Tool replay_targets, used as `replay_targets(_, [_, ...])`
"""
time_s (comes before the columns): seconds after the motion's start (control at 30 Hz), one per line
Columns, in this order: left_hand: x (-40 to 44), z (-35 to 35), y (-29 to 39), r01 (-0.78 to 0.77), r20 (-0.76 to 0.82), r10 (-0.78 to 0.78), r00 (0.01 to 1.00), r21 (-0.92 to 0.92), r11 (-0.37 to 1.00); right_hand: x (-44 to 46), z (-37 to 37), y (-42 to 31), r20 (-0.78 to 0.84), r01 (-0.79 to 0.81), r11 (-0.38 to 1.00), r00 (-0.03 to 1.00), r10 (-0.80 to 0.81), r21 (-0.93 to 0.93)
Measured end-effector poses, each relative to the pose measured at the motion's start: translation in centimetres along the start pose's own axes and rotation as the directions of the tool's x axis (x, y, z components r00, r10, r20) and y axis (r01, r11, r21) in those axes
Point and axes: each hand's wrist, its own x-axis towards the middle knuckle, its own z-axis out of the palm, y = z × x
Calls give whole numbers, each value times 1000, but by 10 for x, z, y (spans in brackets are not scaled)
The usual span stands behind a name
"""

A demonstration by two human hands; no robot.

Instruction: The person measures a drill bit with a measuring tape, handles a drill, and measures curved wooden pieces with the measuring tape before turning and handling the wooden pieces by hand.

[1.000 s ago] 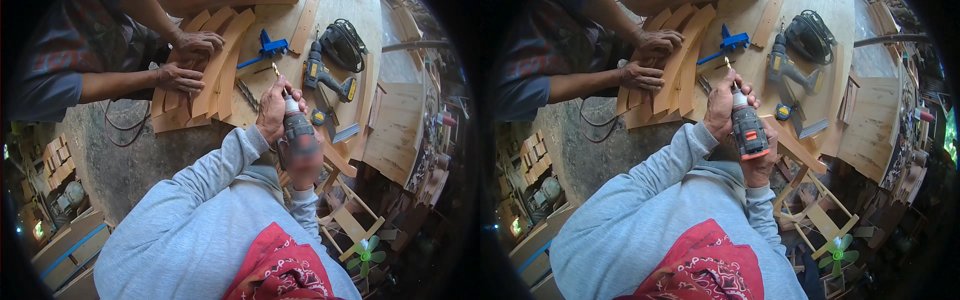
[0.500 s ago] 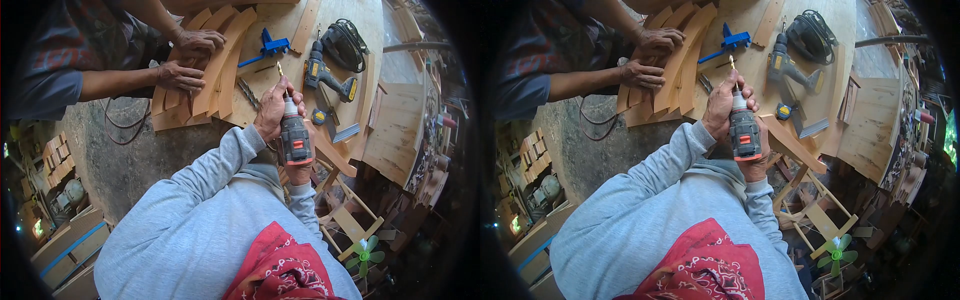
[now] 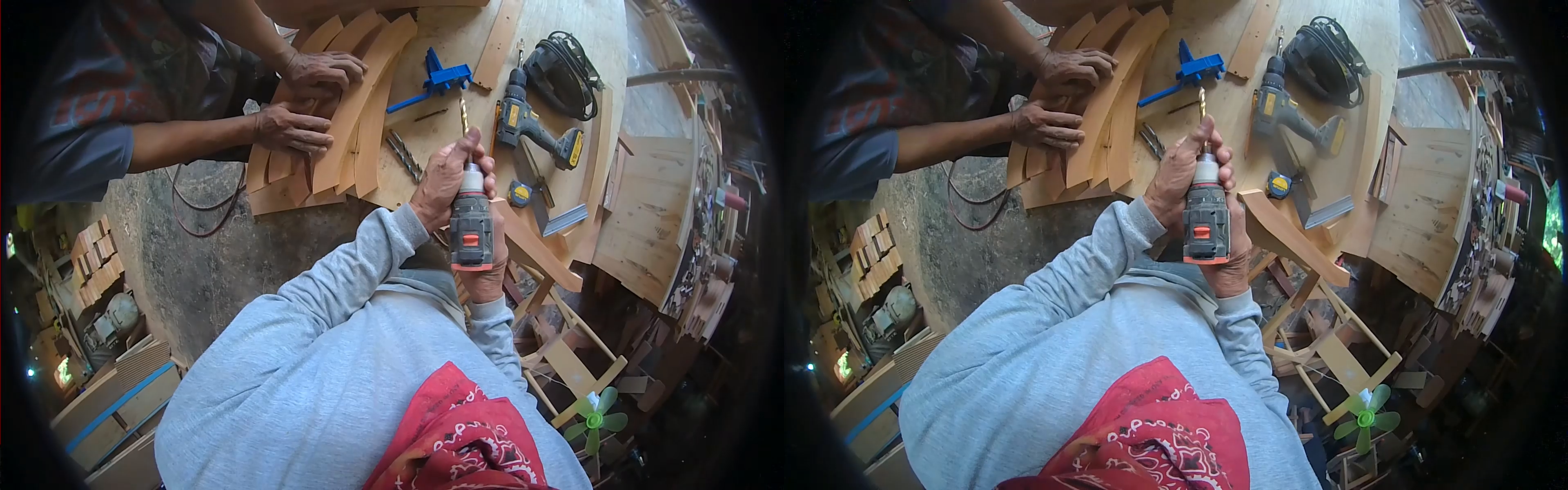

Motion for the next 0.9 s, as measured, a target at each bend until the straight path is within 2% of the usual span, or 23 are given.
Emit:
replay_targets(0.1, [-9,-1,2,107,-44,-107,993,0,994,1,4,11,-21,-131,968,990,139,213])
replay_targets(0.17, [-5,-14,2,118,-4,-118,993,27,993,3,4,17,-22,-77,991,997,80,106])
replay_targets(0.2, [-4,-15,3,126,16,-126,992,41,991,4,2,17,6,27,996,1000,-26,-83])
replay_targets(0.23, [-2,-15,3,122,16,-123,992,32,992,4,0,16,32,85,978,996,-80,-192])
replay_targets(0.27, [0,-14,3,124,20,-125,992,57,991,5,-1,13,57,144,944,989,-133,-296])
replay_targets(0.3, [3,-13,5,126,22,-128,992,81,989,8,-1,0,62,154,933,988,-141,-325])
replay_targets(0.37, [9,-10,8,105,26,-110,994,144,984,13,0,0,28,50,990,999,-47,-132])
replay_targets(0.4, [11,-9,8,90,20,-94,995,150,985,18,-2,10,10,-64,993,998,64,97])
replay_targets(0.47, [16,-6,7,62,10,-65,998,161,985,22,-7,21,27,-176,937,984,176,302])
replay_targets(0.5, [20,-7,8,79,9,-81,997,156,985,26,-8,19,37,-179,941,984,175,286])
replay_targets(0.57, [28,-12,9,108,1,-109,994,145,984,32,-8,7,52,-73,990,996,68,120])
replay_targets(0.63, [32,-15,9,67,-12,-66,998,35,997,42,-6,-29,109,161,972,984,-143,-173])
replay_targets(0.67, [34,-19,10,45,-23,-46,999,-17,999,47,-8,-38,127,149,969,984,-126,-195])
replay_targets(0.7, [33,-28,18,-35,-42,40,998,104,994,54,-15,-43,145,137,967,984,-107,-216])
replay_targets(0.73, [38,-47,23,-159,-80,206,975,396,904,62,-23,-42,162,126,963,983,-88,-237])
replay_targets(0.77, [47,-72,26,-236,-67,366,928,654,719,71,-31,-37,171,167,945,978,-122,-282])
replay_targets(0.8, [54,-88,34,-260,-7,501,866,849,461,80,-39,-38,180,209,898,972,-149,-388])
replay_targets(0.87, [55,-108,63,-348,115,618,778,897,271,96,-58,-44,287,309,864,936,-203,-398])
replay_targets(0.9, [54,-112,81,-308,141,622,770,936,169,102,-66,-45,292,248,902,945,-146,-354])
